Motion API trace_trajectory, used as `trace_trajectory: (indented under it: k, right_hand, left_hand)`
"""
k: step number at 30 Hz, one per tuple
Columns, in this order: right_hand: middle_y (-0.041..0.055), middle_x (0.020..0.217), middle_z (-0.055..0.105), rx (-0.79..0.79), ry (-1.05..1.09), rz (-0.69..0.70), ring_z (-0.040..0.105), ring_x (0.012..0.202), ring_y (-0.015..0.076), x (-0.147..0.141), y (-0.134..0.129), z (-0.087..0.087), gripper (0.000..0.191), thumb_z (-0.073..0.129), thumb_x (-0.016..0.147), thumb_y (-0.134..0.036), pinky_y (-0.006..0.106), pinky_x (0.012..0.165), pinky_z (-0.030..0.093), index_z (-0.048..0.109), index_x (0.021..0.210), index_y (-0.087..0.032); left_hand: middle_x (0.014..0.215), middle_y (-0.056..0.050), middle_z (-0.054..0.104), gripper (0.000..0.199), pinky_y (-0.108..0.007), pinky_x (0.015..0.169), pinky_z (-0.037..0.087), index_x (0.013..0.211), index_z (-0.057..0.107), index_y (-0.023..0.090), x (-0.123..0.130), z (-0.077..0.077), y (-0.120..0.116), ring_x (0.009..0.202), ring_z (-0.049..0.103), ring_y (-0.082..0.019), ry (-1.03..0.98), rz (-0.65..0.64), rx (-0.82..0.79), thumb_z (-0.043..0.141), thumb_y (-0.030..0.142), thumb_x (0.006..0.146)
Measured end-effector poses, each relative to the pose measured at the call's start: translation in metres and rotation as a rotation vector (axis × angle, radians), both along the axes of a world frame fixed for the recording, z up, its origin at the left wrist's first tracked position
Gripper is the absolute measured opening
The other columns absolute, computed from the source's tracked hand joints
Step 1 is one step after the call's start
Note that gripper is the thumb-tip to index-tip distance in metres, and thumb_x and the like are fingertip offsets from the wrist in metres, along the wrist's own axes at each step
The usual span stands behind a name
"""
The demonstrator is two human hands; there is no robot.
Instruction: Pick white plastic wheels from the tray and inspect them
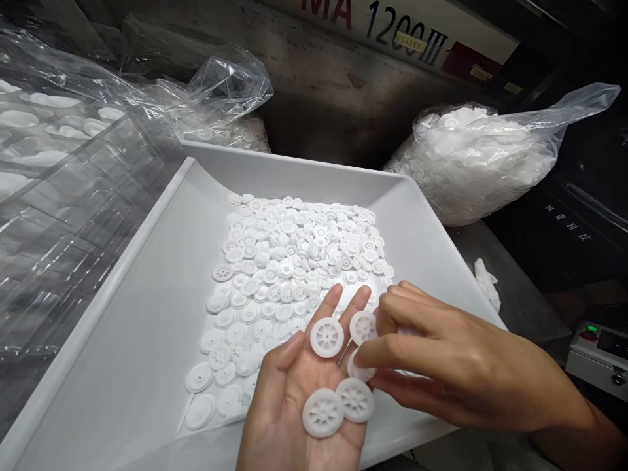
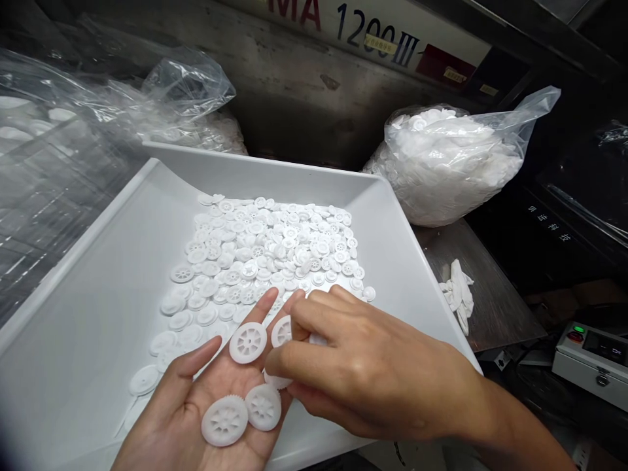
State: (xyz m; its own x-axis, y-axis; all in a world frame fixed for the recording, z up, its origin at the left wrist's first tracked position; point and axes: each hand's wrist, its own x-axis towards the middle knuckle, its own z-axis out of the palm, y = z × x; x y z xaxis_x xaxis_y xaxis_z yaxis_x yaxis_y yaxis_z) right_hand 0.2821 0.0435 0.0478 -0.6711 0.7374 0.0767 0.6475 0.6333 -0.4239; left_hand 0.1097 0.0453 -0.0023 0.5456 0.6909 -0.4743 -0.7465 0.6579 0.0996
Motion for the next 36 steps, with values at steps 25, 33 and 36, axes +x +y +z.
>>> trace_trajectory:
  k: [25, 33, 36]
  right_hand:
    - [0.0019, 0.091, 0.053, -0.108, 0.111, 0.003, 0.047, 0.084, 0.0119, -0.0017, 0.0011, -0.0048, 0.018, 0.052, 0.089, -0.005, 0.022, 0.078, 0.042, 0.052, 0.106, -0.013]
    - [0.0025, 0.104, 0.059, -0.242, 0.127, -0.112, 0.056, 0.094, 0.0131, -0.0004, 0.0023, -0.0066, 0.017, 0.054, 0.094, -0.019, 0.024, 0.081, 0.045, 0.053, 0.112, -0.018]
    - [0.0032, 0.103, 0.059, -0.251, 0.131, -0.132, 0.056, 0.093, 0.0133, -0.001, 0.0013, -0.007, 0.015, 0.054, 0.093, -0.017, 0.024, 0.081, 0.046, 0.053, 0.108, -0.017]
  left_hand:
    - [0.129, -0.014, 0.064, 0.045, -0.032, 0.086, 0.056, 0.125, 0.063, 0.015, -0.0029, -0.0015, -0.0002, 0.114, 0.063, -0.025, 0.044, 0.019, -0.045, 0.057, 0.023, 0.081]
    - [0.129, -0.013, 0.064, 0.039, -0.029, 0.081, 0.058, 0.116, 0.068, 0.018, 0.0012, 0.0043, 0.0017, 0.109, 0.066, -0.023, 0.103, 0.011, -0.073, 0.06, 0.019, 0.078]
    - [0.127, -0.014, 0.065, 0.04, -0.029, 0.079, 0.059, 0.118, 0.066, 0.016, 0.0011, 0.0039, 0.0014, 0.107, 0.067, -0.024, 0.107, 0.025, -0.08, 0.058, 0.02, 0.079]
